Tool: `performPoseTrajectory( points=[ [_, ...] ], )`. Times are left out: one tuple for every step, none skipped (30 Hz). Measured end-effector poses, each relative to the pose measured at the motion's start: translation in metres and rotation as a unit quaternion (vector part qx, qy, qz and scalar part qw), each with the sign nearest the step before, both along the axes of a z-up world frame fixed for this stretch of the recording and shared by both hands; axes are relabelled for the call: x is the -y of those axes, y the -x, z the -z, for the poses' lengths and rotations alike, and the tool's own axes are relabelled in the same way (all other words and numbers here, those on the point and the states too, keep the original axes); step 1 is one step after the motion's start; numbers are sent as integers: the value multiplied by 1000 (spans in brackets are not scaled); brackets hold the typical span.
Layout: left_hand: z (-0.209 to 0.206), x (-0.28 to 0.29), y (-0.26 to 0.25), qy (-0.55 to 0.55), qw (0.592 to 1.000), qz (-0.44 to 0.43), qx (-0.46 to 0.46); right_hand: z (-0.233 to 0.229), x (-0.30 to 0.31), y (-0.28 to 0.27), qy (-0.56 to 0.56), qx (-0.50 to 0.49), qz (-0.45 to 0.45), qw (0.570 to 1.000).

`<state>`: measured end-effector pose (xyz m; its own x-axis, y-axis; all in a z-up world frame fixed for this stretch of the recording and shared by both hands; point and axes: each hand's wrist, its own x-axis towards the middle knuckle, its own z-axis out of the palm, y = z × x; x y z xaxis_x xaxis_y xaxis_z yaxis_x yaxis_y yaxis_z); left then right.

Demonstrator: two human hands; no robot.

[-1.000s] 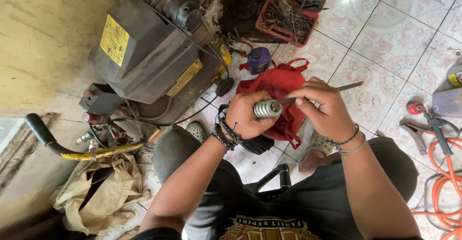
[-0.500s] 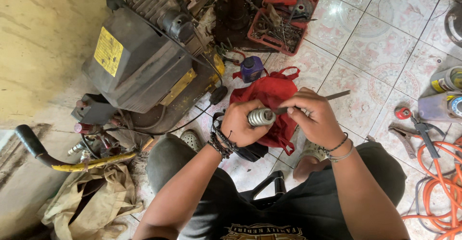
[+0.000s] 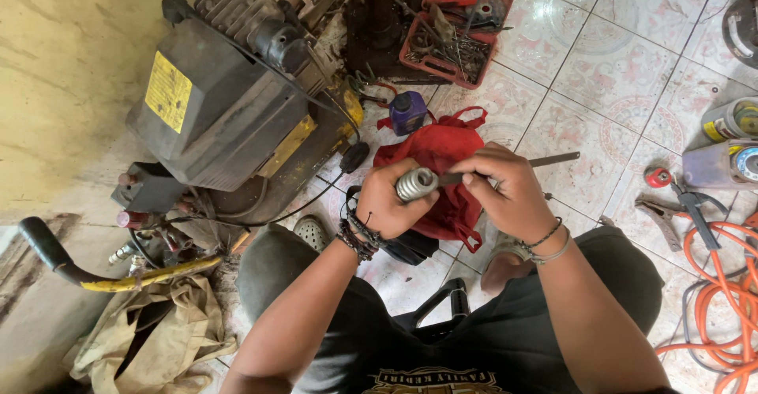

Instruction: The person holds a cylindrical metal part with a red cloth in their left hand and uses a thin metal rod in their right hand to scrape and clean the surface of the part. The person rotates the part to access different areas while continuing to scrape with the rod.

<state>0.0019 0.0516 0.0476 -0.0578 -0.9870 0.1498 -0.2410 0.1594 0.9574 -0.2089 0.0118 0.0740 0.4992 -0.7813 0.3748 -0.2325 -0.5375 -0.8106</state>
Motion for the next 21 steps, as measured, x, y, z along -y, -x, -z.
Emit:
performPoseTrajectory(
  points=[
    [2, 1, -1, 0, 1000, 2, 1, 0, -1, -1, 0, 1, 2, 1000],
    [4, 2, -2, -1, 1000, 0, 8, 0, -2, -2, -13, 10, -3, 1000],
    [6, 3, -3, -1, 1000, -1, 16, 0, -3, -3, -25, 19, -8, 999],
    [2, 1, -2, 0, 1000, 3, 17, -3, -4, -3, -24, 21, -4, 999],
    [-2, 1, -2, -5, 1000, 2, 21, -6, -4, -3, -32, 17, 5, 999],
    [-6, 0, -1, -11, 1000, 1, 24, -9, -4, -3, -40, 13, 13, 999],
    [-6, 1, 0, -6, 1000, 4, 24, -11, -4, -4, -36, 14, 17, 999],
    [-7, 2, 1, -7, 1000, 2, 25, -12, -4, -5, -32, 17, 20, 999],
    [-6, 1, 1, -11, 1000, 1, 26, -13, -6, -6, -31, 20, 22, 999],
    [-3, -1, 2, -9, 1000, 4, 26, -8, -7, -5, -29, 21, 25, 999],
    [0, 0, 2, -18, 1000, 0, 22, -3, -7, -3, -45, 13, 27, 999],
    [3, 2, 3, -27, 999, -4, 18, 2, -6, -2, -61, 4, 28, 998],
    [3, 3, 3, -24, 1000, 0, 19, 0, -5, -2, -57, 6, 32, 998],
    [3, 5, 2, -22, 999, -2, 26, -3, -4, -3, -54, 5, 44, 998],
    [3, 4, 2, -24, 999, -5, 34, -5, -5, -3, -54, 4, 56, 997],
    [4, 5, 2, -24, 999, -2, 36, -5, -5, -3, -55, 6, 59, 997],
    [6, 5, 2, -25, 999, -5, 28, -4, -5, -3, -66, 0, 50, 997],
    [7, 6, 2, -25, 999, -8, 21, -4, -4, -3, -78, -7, 41, 996],
    [9, 6, 1, -25, 999, -5, 23, -4, -5, -4, -78, -5, 44, 996],
    [10, 7, 1, -24, 999, -12, 22, -4, -5, -4, -67, -6, 58, 996],
    [12, 5, 1, -26, 999, -19, 20, -4, -8, -4, -59, -8, 71, 996]
  ],
)
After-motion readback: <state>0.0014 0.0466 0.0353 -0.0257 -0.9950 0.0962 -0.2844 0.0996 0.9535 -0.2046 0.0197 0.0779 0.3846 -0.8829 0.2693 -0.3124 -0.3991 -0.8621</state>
